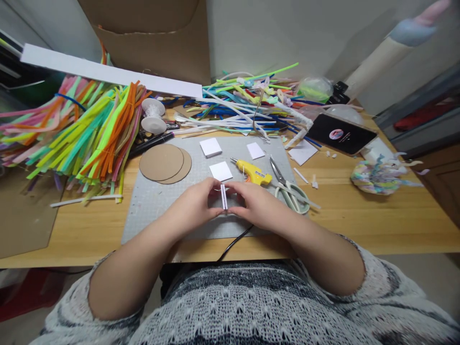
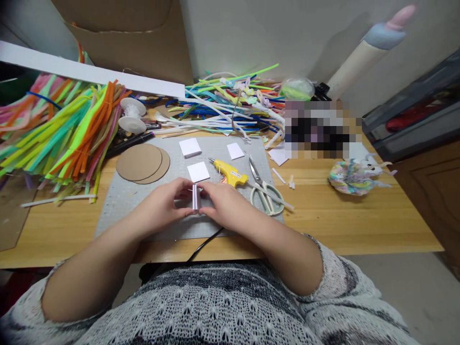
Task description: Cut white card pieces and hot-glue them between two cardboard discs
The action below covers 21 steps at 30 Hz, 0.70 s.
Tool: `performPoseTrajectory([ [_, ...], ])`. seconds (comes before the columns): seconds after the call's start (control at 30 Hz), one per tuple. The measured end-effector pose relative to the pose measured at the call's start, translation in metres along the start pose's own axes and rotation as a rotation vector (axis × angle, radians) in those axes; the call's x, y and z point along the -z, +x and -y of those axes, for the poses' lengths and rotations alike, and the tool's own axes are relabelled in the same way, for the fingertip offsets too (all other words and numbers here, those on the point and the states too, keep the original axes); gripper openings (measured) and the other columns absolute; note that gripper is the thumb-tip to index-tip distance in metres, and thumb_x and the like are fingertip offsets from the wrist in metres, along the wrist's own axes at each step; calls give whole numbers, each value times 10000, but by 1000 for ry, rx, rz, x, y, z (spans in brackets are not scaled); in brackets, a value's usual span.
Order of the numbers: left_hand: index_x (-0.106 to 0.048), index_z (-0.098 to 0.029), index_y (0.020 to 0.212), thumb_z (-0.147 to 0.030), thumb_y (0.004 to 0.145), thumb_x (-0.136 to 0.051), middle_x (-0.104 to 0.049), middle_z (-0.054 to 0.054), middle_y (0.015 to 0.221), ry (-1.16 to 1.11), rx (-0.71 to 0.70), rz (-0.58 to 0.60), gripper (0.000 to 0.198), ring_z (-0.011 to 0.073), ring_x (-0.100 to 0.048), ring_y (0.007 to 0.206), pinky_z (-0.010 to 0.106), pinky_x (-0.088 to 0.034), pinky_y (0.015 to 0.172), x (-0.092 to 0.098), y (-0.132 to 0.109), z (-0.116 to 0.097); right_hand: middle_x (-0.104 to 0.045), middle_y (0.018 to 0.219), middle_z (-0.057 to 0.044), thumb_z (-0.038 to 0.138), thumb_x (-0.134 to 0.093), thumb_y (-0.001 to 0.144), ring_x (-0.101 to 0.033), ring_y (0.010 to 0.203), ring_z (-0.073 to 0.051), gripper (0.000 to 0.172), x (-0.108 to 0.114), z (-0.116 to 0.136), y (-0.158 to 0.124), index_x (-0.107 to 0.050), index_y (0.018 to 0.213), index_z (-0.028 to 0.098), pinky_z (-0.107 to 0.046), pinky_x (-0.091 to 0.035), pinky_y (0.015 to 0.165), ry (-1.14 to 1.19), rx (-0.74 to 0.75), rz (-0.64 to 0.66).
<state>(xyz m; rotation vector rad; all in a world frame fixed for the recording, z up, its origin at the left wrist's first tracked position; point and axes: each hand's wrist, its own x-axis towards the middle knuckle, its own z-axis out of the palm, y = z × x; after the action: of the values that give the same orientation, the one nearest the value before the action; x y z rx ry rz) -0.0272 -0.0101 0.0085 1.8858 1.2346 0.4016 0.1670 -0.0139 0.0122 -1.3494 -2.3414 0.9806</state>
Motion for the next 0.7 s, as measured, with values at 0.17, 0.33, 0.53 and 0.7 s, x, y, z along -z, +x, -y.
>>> performPoseTrajectory([
  [0.17, -544, -195, 1073, -234, 681, -722, -688, 102, 1064, -1, -14, -3, 433, 245, -661, 972, 424, -525, 834, -2, 1, 1, -672, 1115, -92, 165, -693, 753, -622, 887, -200, 529, 0, -1, 0, -545, 1259, 206, -366, -492, 798, 36, 19, -8],
  [0.33, -563, -194, 1045, -215, 676, -712, -703, 106, 1034, 1, -34, -13, 398, 247, -674, 946, 421, -537, 803, -3, 3, 2, -687, 1062, -80, 156, -703, 739, -626, 872, -200, 503, -1, -2, 2, -573, 1221, 217, -369, -489, 789, 44, 19, -24],
  [0.53, -576, -193, 1037, -183, 669, -712, -706, 98, 1051, 6, -20, -2, 393, 248, -669, 975, 413, -531, 825, -2, 4, -1, -690, 1033, -85, 152, -697, 742, -623, 914, -212, 459, -1, -4, 3, -590, 1185, 200, -370, -482, 797, 51, 39, -15],
  [0.7, -575, -192, 1019, -177, 664, -718, -708, 84, 1040, 26, -29, 3, 383, 243, -671, 954, 404, -525, 816, -1, 5, -3, -688, 1030, -75, 134, -690, 742, -624, 941, -213, 424, 0, -1, 3, -595, 1149, 205, -368, -481, 819, 57, 16, 0],
])
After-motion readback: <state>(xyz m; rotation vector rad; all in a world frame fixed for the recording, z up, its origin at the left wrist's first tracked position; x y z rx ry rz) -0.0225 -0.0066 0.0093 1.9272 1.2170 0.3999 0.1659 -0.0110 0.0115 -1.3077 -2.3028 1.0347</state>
